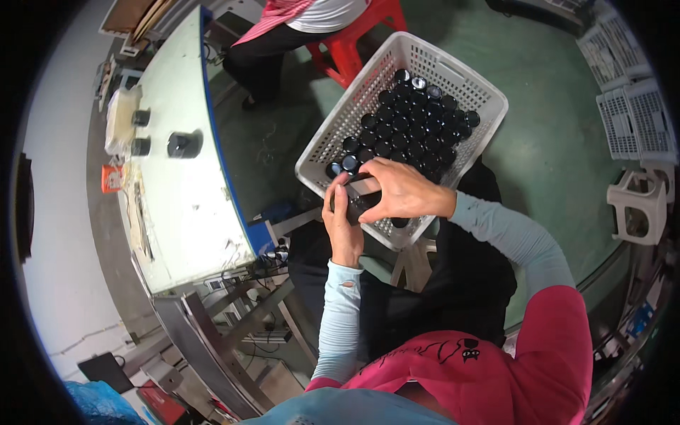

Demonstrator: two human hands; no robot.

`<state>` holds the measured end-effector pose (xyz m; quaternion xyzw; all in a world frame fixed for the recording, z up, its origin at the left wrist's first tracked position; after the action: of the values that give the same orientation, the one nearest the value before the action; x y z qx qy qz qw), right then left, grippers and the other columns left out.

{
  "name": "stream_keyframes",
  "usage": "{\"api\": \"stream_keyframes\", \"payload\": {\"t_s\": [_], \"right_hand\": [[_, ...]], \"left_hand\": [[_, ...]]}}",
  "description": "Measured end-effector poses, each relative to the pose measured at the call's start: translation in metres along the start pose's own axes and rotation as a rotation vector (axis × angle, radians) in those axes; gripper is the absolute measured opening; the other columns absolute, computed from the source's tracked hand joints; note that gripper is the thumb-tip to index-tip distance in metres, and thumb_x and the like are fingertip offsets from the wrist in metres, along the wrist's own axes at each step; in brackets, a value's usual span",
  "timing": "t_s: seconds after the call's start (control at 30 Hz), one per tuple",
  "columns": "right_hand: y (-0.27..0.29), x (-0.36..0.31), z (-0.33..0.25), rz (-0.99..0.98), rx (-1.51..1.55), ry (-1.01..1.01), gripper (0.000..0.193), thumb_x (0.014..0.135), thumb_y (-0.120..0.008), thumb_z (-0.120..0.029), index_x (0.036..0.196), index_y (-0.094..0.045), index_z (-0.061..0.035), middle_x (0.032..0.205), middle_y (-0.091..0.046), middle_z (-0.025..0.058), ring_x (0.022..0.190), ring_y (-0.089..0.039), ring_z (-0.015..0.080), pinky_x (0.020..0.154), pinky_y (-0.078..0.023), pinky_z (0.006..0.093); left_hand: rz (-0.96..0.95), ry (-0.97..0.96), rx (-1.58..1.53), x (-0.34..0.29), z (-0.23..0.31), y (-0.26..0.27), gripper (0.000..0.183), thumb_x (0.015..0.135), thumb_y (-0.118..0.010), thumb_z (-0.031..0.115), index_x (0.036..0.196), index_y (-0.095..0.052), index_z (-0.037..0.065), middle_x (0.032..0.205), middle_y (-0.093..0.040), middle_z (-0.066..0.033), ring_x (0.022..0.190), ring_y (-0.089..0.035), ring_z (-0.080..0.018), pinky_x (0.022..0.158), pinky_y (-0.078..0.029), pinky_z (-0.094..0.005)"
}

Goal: Assembling black plastic jars by placing a clear plastic insert inside each one and closing it.

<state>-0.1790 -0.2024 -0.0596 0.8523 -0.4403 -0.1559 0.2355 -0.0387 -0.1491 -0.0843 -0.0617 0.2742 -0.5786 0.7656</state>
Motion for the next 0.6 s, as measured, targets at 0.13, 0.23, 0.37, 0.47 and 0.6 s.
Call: {"api": "stream_keyframes", "payload": {"t_s": [0.13, 0.23, 0.37, 0.47, 0.6], "right_hand": [[-0.017, -0.029, -0.014, -0.086, 0.713, -0.094, 0.053, 0.077, -0.064, -0.019, 0.122, -0.042, -0.0004, 0.111, -0.052, 0.0109, 0.083, -0.051, 0.0128, 0.072, -0.043, 0.0262], [-0.024, -0.043, -0.018, -0.128, 1.212, -0.205, 0.044, 0.087, -0.05, -0.013, 0.126, -0.038, 0.0039, 0.115, -0.051, 0.0124, 0.077, -0.046, 0.0079, 0.069, -0.041, 0.0228], [-0.028, -0.057, -0.031, -0.145, 1.311, -0.218, 0.032, 0.089, -0.047, -0.012, 0.111, -0.049, 0.011, 0.106, -0.057, 0.0206, 0.072, -0.054, 0.0112, 0.064, -0.045, 0.0233], [-0.026, -0.065, -0.042, -0.106, 1.164, -0.28, 0.027, 0.086, -0.053, -0.013, 0.099, -0.057, 0.0098, 0.092, -0.062, 0.0195, 0.065, -0.059, 0.0129, 0.055, -0.047, 0.0227], [-0.024, -0.072, -0.056, -0.071, 0.902, -0.287, 0.019, 0.081, -0.061, -0.011, 0.081, -0.062, 0.008, 0.071, -0.064, 0.0151, 0.055, -0.061, 0.0131, 0.045, -0.046, 0.0218]], "left_hand": [[0.021, 0.161, -0.355, -0.038, 0.006, 0.023, 0.052, 0.091, -0.039, 0.046, 0.113, -0.05, 0.0, 0.101, -0.058, -0.0098, 0.092, -0.057, -0.0198, 0.083, -0.045, -0.0331], [-0.145, 0.135, -0.491, -0.064, 0.008, 0.05, 0.061, 0.091, -0.03, 0.049, 0.114, -0.048, -0.004, 0.105, -0.057, -0.0145, 0.093, -0.057, -0.0251, 0.084, -0.046, -0.0364], [-0.225, 0.059, -0.452, -0.097, 0.023, 0.04, 0.052, 0.093, -0.031, 0.039, 0.111, -0.049, -0.007, 0.118, -0.049, -0.0185, 0.095, -0.056, -0.0238, 0.084, -0.046, -0.0338], [-0.345, -0.076, -0.345, -0.11, 0.031, 0.036, 0.051, 0.091, -0.036, 0.037, 0.107, -0.052, -0.008, 0.126, -0.041, -0.0197, 0.097, -0.056, -0.0242, 0.083, -0.046, -0.0337], [-0.402, -0.165, -0.172, -0.12, 0.035, 0.025, 0.053, 0.09, -0.035, 0.038, 0.108, -0.052, -0.009, 0.134, -0.03, -0.0211, 0.095, -0.056, -0.0293, 0.085, -0.046, -0.0388]]}}
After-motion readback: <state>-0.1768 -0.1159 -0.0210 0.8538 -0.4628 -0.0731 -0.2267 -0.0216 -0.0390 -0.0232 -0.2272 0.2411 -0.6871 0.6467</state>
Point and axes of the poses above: each hand's wrist, its own x-axis towards the middle knuckle, its own y-axis out of the back of the hand, z = x × y, the point moved 1 cm from there along x, towards the middle knuckle
